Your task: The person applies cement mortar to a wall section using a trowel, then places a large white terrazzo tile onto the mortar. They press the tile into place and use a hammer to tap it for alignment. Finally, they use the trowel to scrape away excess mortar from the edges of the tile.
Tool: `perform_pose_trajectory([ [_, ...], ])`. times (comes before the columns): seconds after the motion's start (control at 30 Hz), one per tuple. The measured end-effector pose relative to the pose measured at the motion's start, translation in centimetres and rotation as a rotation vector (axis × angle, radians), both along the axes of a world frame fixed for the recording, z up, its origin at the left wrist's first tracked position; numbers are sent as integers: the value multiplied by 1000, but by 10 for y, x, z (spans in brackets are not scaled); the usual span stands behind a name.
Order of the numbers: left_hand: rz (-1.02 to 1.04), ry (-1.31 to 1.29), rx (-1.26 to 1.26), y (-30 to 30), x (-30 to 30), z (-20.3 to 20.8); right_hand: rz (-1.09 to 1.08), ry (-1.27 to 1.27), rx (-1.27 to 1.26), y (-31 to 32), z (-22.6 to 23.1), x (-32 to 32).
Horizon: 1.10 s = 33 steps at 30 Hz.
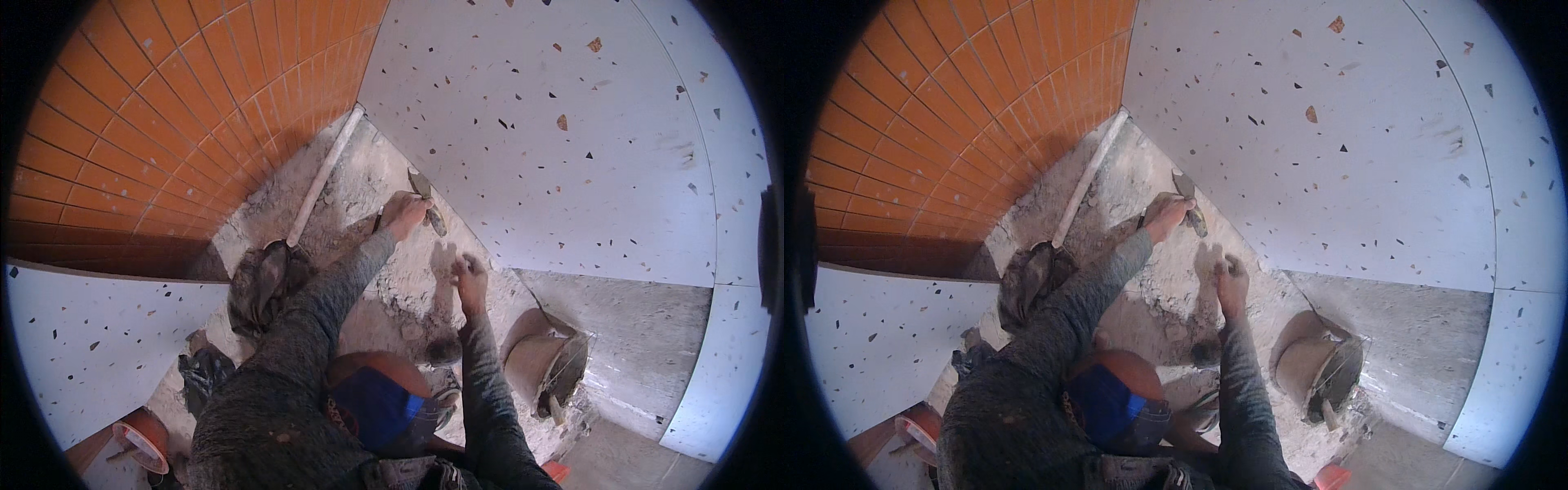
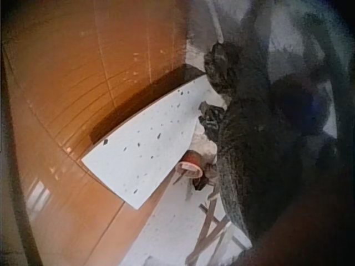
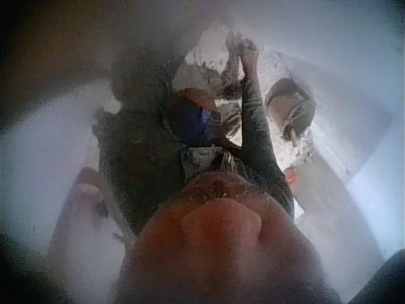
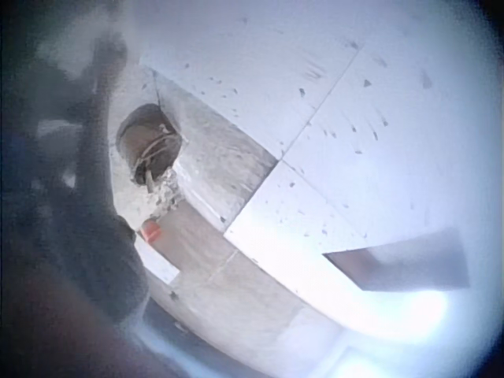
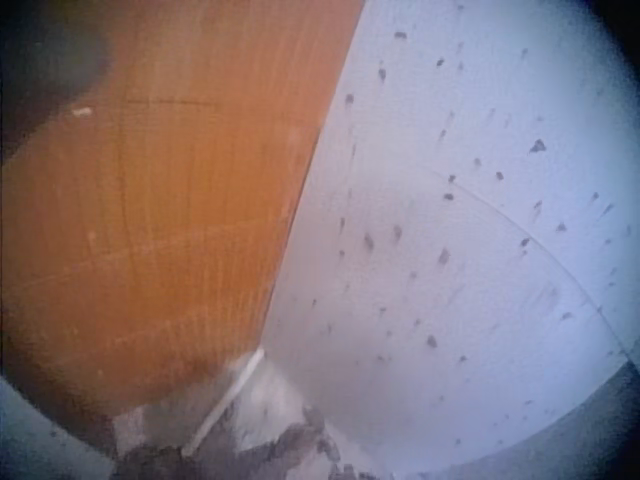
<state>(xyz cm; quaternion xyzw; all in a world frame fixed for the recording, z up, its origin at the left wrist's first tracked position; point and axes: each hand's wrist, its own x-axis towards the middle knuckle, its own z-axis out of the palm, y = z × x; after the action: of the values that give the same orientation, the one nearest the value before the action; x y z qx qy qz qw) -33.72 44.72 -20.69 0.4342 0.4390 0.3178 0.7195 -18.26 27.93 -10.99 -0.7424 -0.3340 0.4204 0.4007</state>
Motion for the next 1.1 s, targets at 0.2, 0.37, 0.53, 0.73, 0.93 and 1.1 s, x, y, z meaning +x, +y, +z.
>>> perform_pose_trajectory([
  [0.2,-55,-19,-77,1,-13,22,33,218,-121,100,20,-55],
  [0.37,-63,68,-74,0,-12,21,40,176,-254,117,-3,-56],
  [0.53,-144,174,49,23,-18,-22,137,135,-125,131,-24,-52],
  [0.73,-182,650,204,17,-19,62,34,180,-142,125,-15,-33],
  [0.93,227,862,603,52,-85,13,-25,224,-159,131,-2,-59],
  [1.1,273,752,804,34,-154,21,-76,177,-184,127,2,-56],
])
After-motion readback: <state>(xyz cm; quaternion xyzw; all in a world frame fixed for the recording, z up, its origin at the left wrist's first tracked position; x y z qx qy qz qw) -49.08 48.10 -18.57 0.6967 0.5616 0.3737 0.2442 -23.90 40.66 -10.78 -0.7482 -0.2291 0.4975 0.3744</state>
